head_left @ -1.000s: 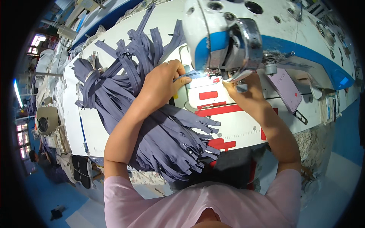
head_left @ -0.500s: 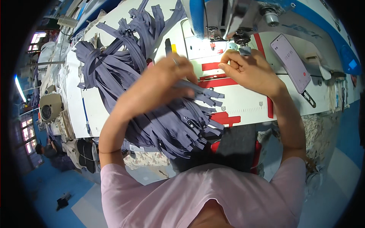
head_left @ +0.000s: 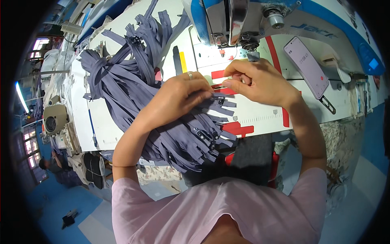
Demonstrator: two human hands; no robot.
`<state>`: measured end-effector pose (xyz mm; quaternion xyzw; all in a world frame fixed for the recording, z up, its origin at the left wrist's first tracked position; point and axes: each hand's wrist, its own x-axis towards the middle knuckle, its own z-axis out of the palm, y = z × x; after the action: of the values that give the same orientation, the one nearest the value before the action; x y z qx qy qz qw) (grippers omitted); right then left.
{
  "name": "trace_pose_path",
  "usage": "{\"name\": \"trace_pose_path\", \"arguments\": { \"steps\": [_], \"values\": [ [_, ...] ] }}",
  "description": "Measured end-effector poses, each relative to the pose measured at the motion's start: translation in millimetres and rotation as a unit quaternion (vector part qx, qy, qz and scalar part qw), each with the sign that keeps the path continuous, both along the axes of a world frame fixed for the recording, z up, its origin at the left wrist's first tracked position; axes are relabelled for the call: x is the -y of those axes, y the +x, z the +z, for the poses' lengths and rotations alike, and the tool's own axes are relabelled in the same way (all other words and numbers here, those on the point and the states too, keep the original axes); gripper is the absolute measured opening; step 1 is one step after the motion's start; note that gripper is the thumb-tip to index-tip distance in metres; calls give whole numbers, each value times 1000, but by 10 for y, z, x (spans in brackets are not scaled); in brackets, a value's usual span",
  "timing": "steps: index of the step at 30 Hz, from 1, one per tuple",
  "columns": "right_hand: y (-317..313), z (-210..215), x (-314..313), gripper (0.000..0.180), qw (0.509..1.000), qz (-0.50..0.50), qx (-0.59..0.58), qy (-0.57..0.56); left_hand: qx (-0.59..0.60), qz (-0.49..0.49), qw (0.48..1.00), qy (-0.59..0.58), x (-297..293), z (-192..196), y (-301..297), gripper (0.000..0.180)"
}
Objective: Sewing zippers using an industrial sewing machine in a factory setting.
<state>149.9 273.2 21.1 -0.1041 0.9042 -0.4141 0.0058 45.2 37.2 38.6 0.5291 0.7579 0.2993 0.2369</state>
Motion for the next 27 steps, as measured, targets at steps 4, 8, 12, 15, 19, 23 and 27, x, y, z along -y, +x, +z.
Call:
{"name": "trace_pose_path", "arguments": {
  "steps": [4,8,12,15,19,23,27],
  "values": [
    [4,-109,150,27,981,-21,19,-192,84,122,988,-49,-91,96,-22,11],
    [-48,-143,234,21,976,-41,89,-195,86,134,987,31,-106,8,-45,11],
    [-67,-216,245,18,964,-128,94,-211,46,119,988,87,-141,-70,-1,17],
    [-42,-279,259,16,962,-144,36,-227,-166,94,976,103,-175,-122,30,32],
    [-26,-215,299,13,977,-127,-40,-169,-258,146,948,119,-199,-219,58,27],
    [-26,-316,280,10,978,-117,-112,-134,-194,108,961,167,-242,-252,8,18],
    [-28,-331,273,11,977,-112,-119,-133,-70,151,979,119,-237,-278,9,13]
  ]
}}
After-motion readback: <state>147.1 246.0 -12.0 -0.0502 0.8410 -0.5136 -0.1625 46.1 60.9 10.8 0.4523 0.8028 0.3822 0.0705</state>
